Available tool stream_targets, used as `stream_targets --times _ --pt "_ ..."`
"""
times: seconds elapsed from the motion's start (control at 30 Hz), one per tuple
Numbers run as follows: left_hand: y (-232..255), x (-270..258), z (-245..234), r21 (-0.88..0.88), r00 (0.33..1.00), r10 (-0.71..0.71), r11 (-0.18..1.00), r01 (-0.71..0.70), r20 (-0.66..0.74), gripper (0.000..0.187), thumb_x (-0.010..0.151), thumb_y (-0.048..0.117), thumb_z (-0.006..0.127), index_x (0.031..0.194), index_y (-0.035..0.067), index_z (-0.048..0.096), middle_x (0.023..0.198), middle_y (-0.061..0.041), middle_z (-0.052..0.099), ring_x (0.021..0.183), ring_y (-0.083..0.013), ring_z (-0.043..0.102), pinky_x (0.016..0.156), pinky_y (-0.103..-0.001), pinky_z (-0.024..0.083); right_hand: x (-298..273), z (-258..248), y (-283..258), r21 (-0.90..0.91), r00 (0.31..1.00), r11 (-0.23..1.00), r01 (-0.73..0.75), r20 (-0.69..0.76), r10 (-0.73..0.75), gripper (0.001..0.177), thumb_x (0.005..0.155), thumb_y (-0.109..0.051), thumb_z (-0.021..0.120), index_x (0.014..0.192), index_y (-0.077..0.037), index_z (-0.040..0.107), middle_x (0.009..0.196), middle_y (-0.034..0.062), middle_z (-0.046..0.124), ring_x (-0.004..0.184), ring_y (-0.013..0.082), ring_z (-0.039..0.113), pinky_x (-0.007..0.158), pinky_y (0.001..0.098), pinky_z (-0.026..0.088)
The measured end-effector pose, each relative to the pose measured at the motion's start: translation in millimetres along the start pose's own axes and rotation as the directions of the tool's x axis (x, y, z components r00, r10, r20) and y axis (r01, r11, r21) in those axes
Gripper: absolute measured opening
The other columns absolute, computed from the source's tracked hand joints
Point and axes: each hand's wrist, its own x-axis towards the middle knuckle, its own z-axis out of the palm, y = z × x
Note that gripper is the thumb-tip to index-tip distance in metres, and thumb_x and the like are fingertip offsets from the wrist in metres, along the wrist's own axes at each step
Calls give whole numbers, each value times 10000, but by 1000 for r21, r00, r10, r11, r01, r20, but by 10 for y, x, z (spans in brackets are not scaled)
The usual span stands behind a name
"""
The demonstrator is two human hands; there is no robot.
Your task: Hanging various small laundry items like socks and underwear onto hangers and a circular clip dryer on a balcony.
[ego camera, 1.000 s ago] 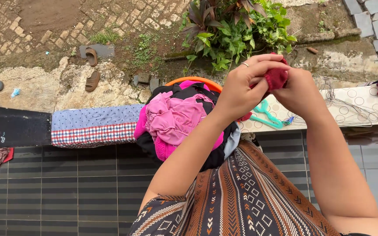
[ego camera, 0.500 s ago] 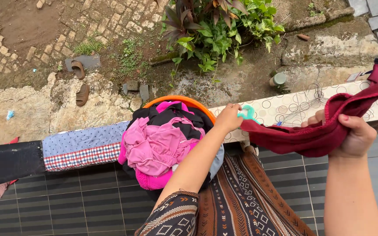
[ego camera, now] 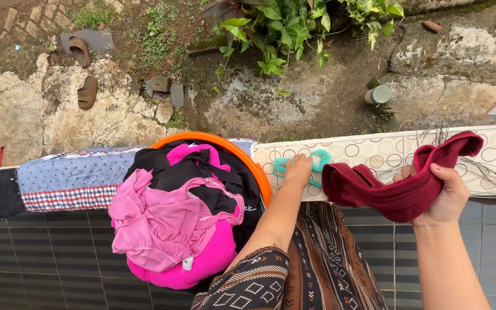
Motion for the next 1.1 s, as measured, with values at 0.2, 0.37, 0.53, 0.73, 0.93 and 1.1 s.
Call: stream_targets --times 0.2,0.37,0.53,0.73,0.93,1.1 --pt "-81 40 397 135 976 37 991 -8 -214 463 797 -7 726 1234 107 628 1275 -125 604 1204 -326 528 972 -539 455 -68 -306 -87 -31 1000 1000 7 -25 -8 208 829 -296 599 755 -149 472 629 -10 373 511 181 335 526 342 276" --pt "-254 80 451 159 915 125 985 -68 -383 208 781 3 667 968 86 708 1103 -129 611 866 -318 653 621 -478 570 -151 -471 -270 -66 1000 998 -2 -15 1 220 819 -354 618 791 -152 536 641 -25 441 589 176 402 612 327 332" --pt "-195 -145 84 113 957 171 983 -148 -235 205 723 -147 692 898 -41 706 1291 -178 574 1100 -370 567 629 -516 603 -262 -440 -335 -43 996 996 77 -35 -78 166 847 -303 607 830 -142 570 681 1 497 563 215 439 601 370 386" --pt "-191 -174 -49 135 981 121 986 -101 -151 287 726 -177 668 944 -3 738 1156 -155 637 1071 -337 598 668 -481 617 -485 -78 -502 -108 992 986 125 -12 -127 174 806 -321 595 827 -156 545 683 -21 434 546 157 327 578 315 265" --pt "-205 -199 -80 310 971 151 947 -88 -185 265 781 -40 677 971 123 764 1084 -74 691 1075 -314 605 796 -497 530 -553 -188 -441 -90 994 990 106 -19 -108 199 821 -330 612 808 -136 566 644 -14 465 556 210 452 578 345 366" --pt "-108 -361 -323 107 986 153 984 -144 -72 255 816 -114 635 974 74 705 1113 -141 628 864 -335 687 652 -457 556 -582 -122 -402 -79 998 996 53 -11 -54 152 842 -267 605 845 -122 561 685 12 486 556 223 467 597 372 403"
